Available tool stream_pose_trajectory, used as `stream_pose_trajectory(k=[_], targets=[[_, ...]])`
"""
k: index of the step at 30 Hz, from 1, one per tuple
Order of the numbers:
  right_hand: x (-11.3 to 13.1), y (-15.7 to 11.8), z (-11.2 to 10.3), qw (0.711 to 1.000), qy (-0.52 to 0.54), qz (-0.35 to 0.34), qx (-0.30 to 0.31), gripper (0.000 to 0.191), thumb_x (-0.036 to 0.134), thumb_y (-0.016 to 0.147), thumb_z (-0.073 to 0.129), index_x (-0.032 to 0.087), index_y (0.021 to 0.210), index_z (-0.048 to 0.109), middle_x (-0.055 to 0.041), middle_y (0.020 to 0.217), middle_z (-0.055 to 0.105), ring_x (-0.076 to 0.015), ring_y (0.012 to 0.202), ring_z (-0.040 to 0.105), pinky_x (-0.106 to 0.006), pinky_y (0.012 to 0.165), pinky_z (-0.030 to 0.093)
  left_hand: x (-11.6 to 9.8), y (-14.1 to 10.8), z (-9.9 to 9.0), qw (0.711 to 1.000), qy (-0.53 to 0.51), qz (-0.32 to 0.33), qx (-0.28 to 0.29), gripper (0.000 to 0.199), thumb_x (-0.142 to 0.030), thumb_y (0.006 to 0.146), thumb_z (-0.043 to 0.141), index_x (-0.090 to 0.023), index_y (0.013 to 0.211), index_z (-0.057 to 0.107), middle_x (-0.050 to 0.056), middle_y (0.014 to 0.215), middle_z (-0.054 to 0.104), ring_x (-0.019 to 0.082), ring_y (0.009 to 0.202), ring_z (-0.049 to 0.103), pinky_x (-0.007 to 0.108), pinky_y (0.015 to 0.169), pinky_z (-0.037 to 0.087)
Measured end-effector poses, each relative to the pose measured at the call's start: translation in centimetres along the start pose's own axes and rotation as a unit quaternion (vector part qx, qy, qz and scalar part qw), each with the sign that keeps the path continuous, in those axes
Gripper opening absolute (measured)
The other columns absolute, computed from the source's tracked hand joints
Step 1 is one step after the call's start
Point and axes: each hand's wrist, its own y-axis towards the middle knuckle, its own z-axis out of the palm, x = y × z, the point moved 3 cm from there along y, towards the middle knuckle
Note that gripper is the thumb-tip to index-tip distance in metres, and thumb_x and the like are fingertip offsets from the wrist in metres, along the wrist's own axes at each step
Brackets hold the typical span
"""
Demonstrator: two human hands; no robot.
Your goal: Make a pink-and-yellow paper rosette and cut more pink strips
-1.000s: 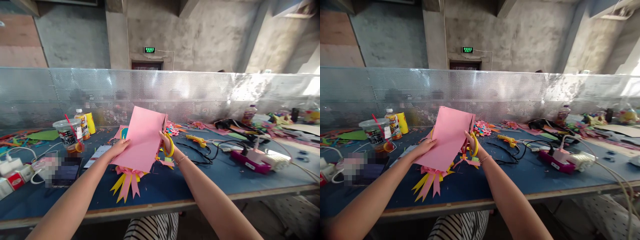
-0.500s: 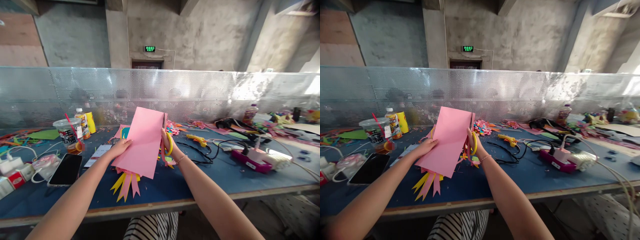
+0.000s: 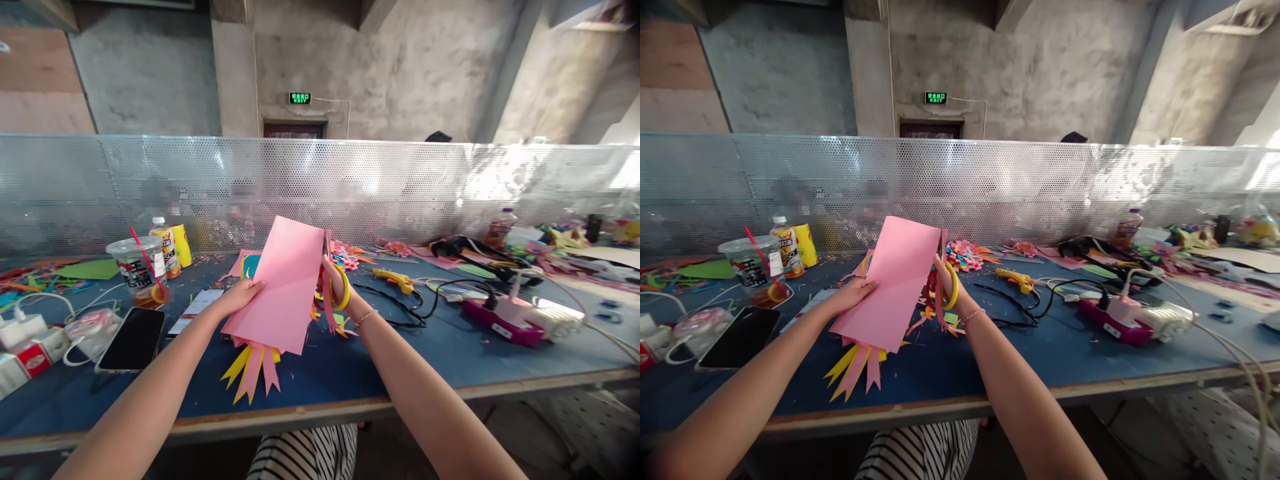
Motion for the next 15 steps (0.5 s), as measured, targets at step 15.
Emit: stream_pose_trajectory(k=[15], targets=[[-0.18,-0.12,-0.25,0.999,-0.021,-0.006,0.046,0.052,0.068,0.07,0.045,0.02,0.082,0.061,-0.0095,0.075,0.068,-0.0231,0.064,0.063,-0.034,0.054,0.05,0.16,0.07,-0.33,0.997,0.075,0.02,-0.015,0.041,-0.054,0.075,0.041,-0.017,0.057,0.047,0.001,0.057,0.049,0.016,0.054,0.045,0.025,0.051,0.029]])
